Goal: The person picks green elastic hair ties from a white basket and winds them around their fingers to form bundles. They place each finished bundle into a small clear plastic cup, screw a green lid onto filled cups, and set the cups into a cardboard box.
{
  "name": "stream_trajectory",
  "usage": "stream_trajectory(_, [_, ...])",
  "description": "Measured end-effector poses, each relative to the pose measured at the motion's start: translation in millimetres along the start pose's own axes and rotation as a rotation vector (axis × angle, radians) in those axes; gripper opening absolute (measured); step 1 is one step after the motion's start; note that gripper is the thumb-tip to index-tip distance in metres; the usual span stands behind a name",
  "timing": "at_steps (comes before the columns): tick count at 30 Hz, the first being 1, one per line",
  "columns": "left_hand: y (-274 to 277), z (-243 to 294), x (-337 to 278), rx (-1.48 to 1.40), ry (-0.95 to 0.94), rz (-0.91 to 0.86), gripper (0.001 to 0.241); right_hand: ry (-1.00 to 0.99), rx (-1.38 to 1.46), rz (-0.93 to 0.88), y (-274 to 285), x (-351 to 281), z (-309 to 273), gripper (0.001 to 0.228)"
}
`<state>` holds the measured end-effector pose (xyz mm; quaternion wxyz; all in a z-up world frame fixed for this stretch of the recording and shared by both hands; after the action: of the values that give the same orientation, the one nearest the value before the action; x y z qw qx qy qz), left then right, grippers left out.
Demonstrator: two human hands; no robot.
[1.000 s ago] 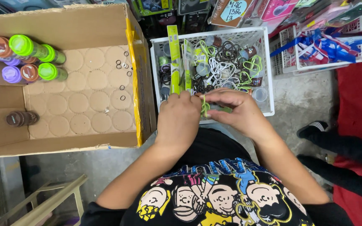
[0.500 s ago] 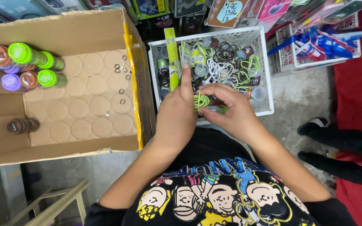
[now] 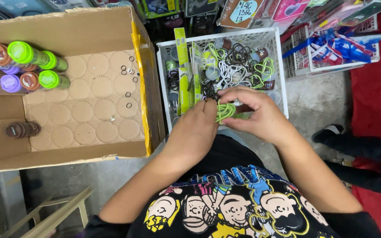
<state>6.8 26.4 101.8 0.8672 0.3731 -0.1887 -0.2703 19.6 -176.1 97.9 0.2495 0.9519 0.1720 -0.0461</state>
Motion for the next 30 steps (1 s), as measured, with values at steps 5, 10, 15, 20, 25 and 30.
stream_trajectory(5, [-34, -12, 2, 0.008, 0.018, 0.073, 0.034, 0.126, -0.044, 0.053, -2, 2, -3, 0.043])
stream_trajectory(10, [-45, -18, 6, -0.137, -0.049, 0.266, 0.069, -0.054, 0.303, 0.013, -19, 2, 19, 0.041])
stream_trajectory(15, [-44, -23, 8, -0.352, 0.037, 0.213, 0.082, -0.150, 0.679, -0.061, -33, 1, 50, 0.043])
stream_trajectory(20, [-58, -24, 11, -0.448, 0.054, 0.221, 0.079, -0.160, 0.871, -0.036, -47, -9, 66, 0.051])
stream_trajectory(25, [-69, -32, 20, -0.521, 0.080, 0.220, 0.077, -0.100, 0.986, -0.065, -47, -10, 64, 0.068])
stream_trajectory(30, [-79, -36, 34, -0.464, -0.182, 0.270, 0.083, -0.060, 0.795, 0.110, -36, -4, 102, 0.031])
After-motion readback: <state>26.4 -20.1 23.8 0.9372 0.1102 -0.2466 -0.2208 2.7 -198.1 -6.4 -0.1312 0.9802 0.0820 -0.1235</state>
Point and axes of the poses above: each hand's wrist, its own x-axis towards the middle knuckle, its own y-axis out of the back of the hand, z = x × y, the point moved 1 cm from there along x, towards the middle knuckle, and after that the axes turned 11 degrees about -y, right-handed, at the moved point
